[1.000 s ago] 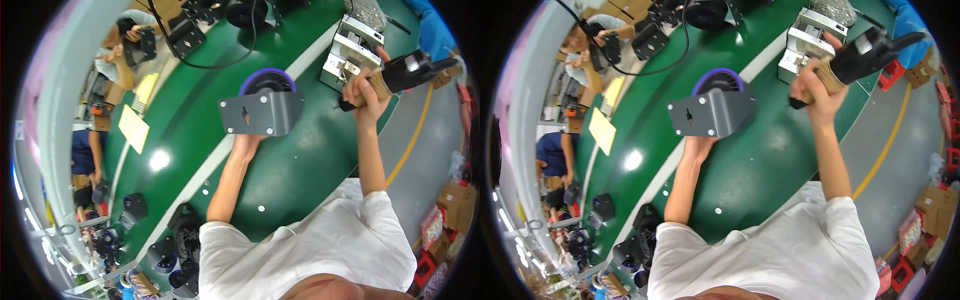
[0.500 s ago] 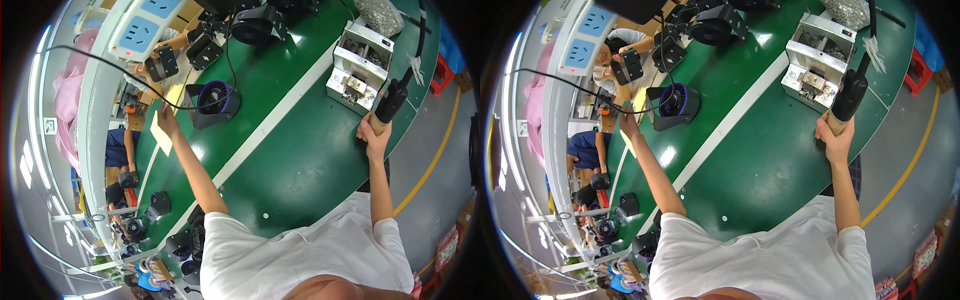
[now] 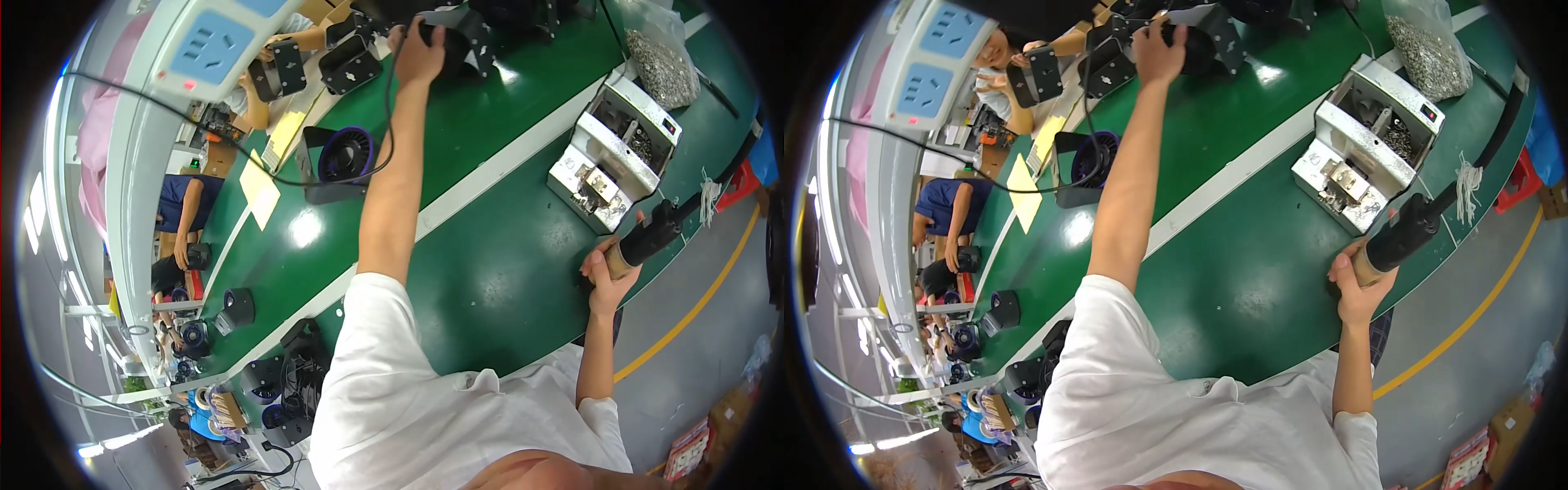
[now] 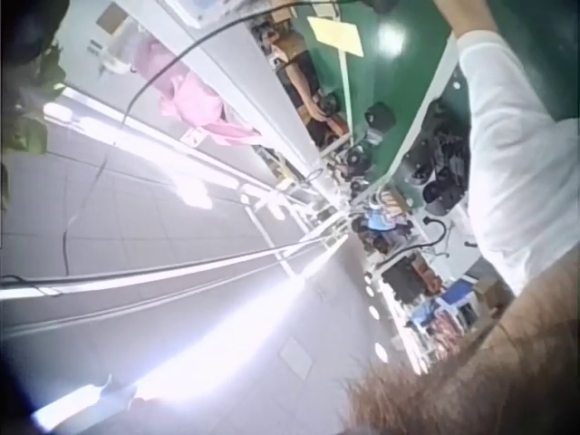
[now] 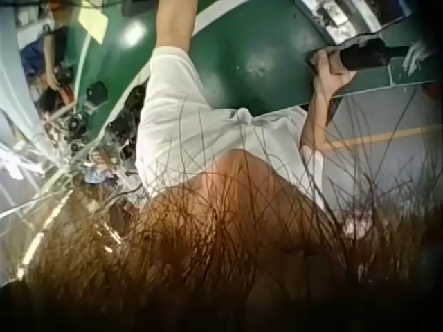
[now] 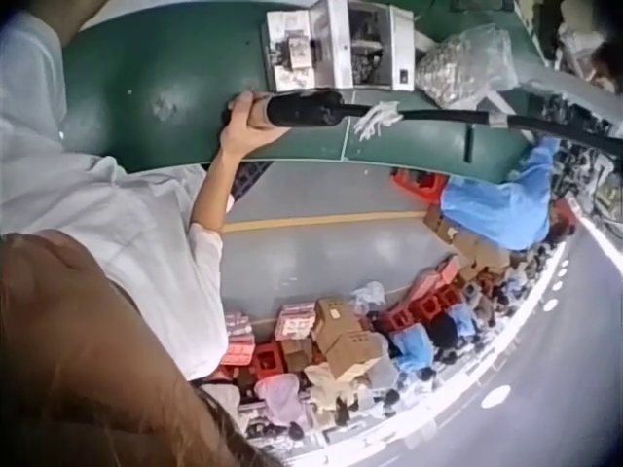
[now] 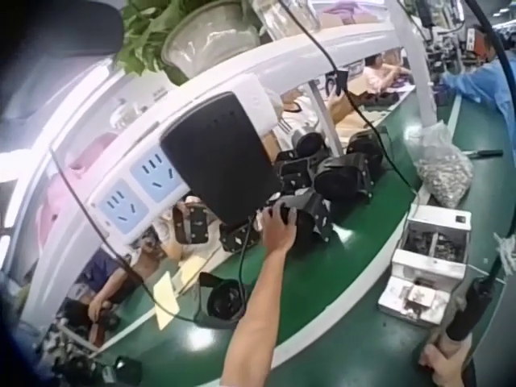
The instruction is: The person assembles hair dryers by joining outer housings and internal components with screws, using an electric screwdriver.
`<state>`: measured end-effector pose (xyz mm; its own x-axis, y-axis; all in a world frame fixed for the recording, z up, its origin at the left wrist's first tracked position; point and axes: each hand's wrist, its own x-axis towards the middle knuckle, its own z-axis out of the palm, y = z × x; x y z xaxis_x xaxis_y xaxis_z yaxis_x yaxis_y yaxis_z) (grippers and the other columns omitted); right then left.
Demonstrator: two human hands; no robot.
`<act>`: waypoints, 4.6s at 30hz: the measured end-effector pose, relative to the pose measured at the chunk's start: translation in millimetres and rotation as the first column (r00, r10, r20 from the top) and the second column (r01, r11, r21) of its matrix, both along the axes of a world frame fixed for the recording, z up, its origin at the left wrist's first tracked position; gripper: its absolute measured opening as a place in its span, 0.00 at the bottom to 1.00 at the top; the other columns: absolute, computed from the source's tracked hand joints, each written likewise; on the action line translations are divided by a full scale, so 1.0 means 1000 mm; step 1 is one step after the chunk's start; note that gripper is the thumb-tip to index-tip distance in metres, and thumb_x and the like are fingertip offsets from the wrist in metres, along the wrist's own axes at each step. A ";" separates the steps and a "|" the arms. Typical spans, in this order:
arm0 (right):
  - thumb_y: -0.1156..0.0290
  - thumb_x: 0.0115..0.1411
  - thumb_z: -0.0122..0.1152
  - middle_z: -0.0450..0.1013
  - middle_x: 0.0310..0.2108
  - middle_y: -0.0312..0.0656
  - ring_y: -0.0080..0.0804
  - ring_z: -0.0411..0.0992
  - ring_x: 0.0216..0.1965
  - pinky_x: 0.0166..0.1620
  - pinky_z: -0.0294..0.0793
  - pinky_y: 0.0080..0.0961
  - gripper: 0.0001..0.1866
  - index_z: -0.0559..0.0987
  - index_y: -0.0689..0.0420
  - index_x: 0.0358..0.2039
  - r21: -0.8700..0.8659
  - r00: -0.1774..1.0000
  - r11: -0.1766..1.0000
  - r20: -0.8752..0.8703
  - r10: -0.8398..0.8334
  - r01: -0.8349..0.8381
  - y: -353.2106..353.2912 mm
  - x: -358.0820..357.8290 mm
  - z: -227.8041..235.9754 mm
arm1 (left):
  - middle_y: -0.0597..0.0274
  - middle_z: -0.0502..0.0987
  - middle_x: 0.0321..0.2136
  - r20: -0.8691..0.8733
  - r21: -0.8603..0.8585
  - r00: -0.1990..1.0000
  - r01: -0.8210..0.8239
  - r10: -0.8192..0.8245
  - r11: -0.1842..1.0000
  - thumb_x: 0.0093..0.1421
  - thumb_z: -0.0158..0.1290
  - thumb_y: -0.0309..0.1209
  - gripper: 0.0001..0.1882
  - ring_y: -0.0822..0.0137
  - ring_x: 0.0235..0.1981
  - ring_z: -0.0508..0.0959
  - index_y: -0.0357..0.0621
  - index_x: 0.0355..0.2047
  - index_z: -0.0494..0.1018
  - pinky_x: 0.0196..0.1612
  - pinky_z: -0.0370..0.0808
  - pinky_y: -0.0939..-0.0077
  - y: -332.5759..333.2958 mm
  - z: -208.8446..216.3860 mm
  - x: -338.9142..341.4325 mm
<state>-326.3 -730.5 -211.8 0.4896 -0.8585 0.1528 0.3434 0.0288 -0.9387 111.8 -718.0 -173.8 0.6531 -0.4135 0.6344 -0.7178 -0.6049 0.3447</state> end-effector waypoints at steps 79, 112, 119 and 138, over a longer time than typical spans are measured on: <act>0.80 0.54 0.54 0.66 0.18 0.38 0.25 0.65 0.13 0.17 0.63 0.20 0.34 0.55 0.62 0.61 -0.496 0.959 0.853 0.283 -0.020 0.164 0.009 0.092 0.135 | 0.49 0.70 0.51 -0.199 -0.647 -0.641 -0.482 -0.741 0.591 0.62 0.50 0.42 0.28 0.51 0.49 0.74 0.38 0.57 0.63 0.53 0.73 0.55 0.211 -0.031 -0.300; 0.85 0.48 0.55 0.68 0.17 0.38 0.23 0.66 0.14 0.19 0.64 0.18 0.34 0.57 0.65 0.58 -0.324 0.894 0.886 0.192 0.406 -0.333 0.124 0.099 0.162 | 0.48 0.72 0.40 0.066 -0.727 -0.845 -0.404 -0.530 0.554 0.63 0.32 0.61 0.43 0.58 0.36 0.76 0.27 0.58 0.57 0.44 0.75 0.63 0.213 -0.085 -0.289; 0.74 0.54 0.59 0.67 0.16 0.39 0.24 0.66 0.14 0.18 0.65 0.19 0.28 0.60 0.65 0.55 -0.634 0.981 0.751 -0.067 0.182 -0.183 0.112 0.095 0.159 | 0.49 0.72 0.42 0.053 -0.741 -0.846 -0.389 -0.530 0.547 0.63 0.32 0.59 0.39 0.56 0.37 0.75 0.33 0.56 0.60 0.45 0.74 0.61 0.213 -0.087 -0.285; 0.81 0.55 0.58 0.66 0.21 0.37 0.24 0.66 0.16 0.20 0.66 0.20 0.34 0.55 0.65 0.61 -0.323 0.995 0.944 0.097 -0.038 0.067 0.000 0.016 0.026 | 0.59 0.75 0.46 -0.815 -0.580 0.218 -0.279 -0.537 0.766 0.66 0.41 0.45 0.22 0.63 0.45 0.76 0.48 0.54 0.68 0.45 0.74 0.63 0.281 -0.044 0.003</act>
<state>-310.4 -730.9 -186.0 0.4173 -0.7788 0.4683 0.4179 -0.2931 -0.8599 114.8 -437.0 -217.4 0.8510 -0.4430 -0.2820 0.3351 0.0447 0.9411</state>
